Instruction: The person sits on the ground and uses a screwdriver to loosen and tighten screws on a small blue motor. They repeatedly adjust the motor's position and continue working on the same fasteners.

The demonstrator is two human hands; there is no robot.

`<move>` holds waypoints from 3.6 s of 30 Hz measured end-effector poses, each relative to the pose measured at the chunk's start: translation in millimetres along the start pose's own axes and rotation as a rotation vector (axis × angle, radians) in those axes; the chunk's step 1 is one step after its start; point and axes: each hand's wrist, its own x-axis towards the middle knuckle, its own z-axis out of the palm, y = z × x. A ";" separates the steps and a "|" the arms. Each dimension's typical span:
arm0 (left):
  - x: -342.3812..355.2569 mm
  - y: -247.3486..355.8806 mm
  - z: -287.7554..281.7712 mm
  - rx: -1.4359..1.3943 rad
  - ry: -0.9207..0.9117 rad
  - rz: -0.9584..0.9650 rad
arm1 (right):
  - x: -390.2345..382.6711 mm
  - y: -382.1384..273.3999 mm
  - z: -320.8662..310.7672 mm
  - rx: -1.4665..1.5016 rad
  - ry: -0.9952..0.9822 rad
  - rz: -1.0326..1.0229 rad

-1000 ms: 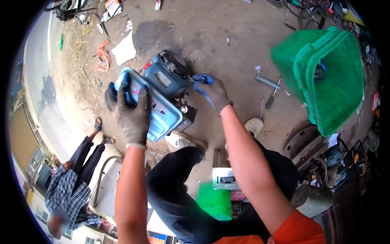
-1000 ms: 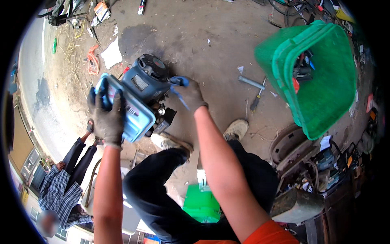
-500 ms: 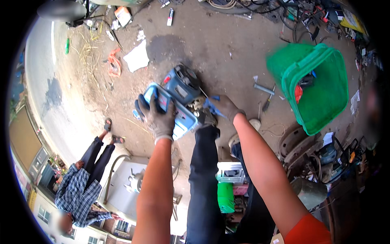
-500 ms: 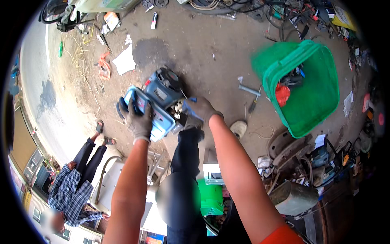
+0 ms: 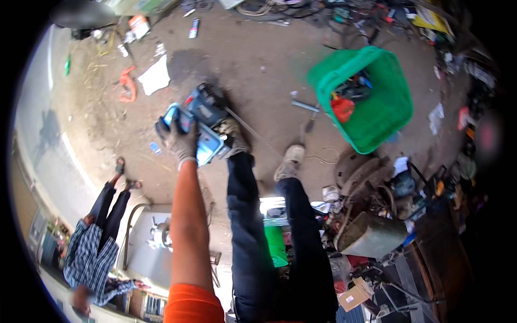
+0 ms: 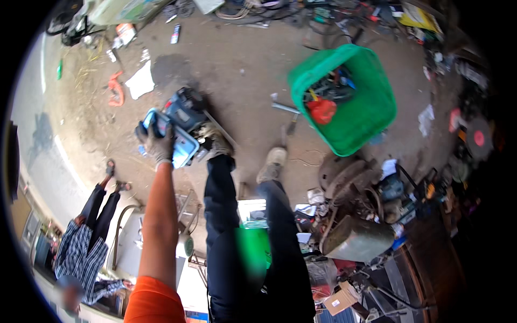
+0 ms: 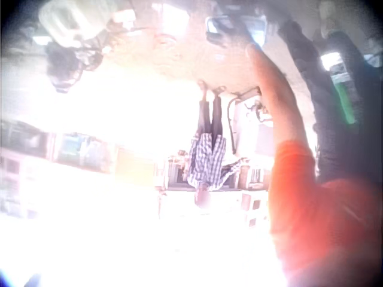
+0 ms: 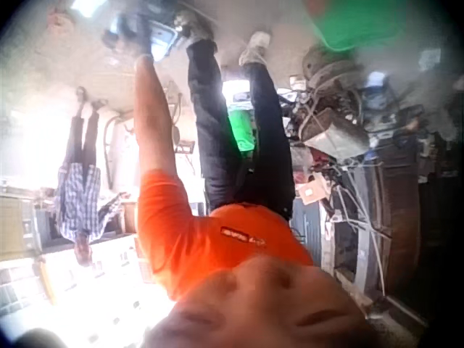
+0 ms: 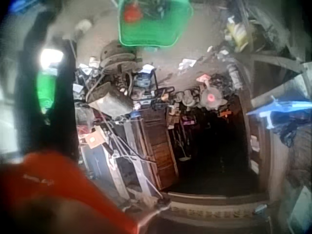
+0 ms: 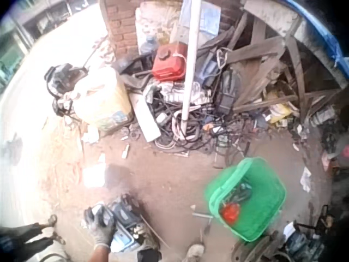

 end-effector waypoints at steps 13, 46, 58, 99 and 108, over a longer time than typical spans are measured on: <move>11.3 18.7 -31.0 -0.024 -0.092 0.000 | 281.1 -20.3 388.5 0.462 -0.732 -0.126; 14.7 -18.3 -8.4 -0.164 0.070 0.000 | 389.7 -8.0 703.5 1.155 -0.677 -0.441; 23.7 -26.5 -5.6 -0.168 0.100 0.034 | 392.2 -54.6 691.7 0.034 -0.346 -0.636; 32.3 -43.5 -2.8 -0.128 0.081 -0.011 | 390.6 -61.3 705.3 -0.199 -0.326 -0.799; 30.7 -40.9 -6.3 -0.096 0.107 0.028 | 386.0 -61.5 705.6 -0.184 -0.346 -0.735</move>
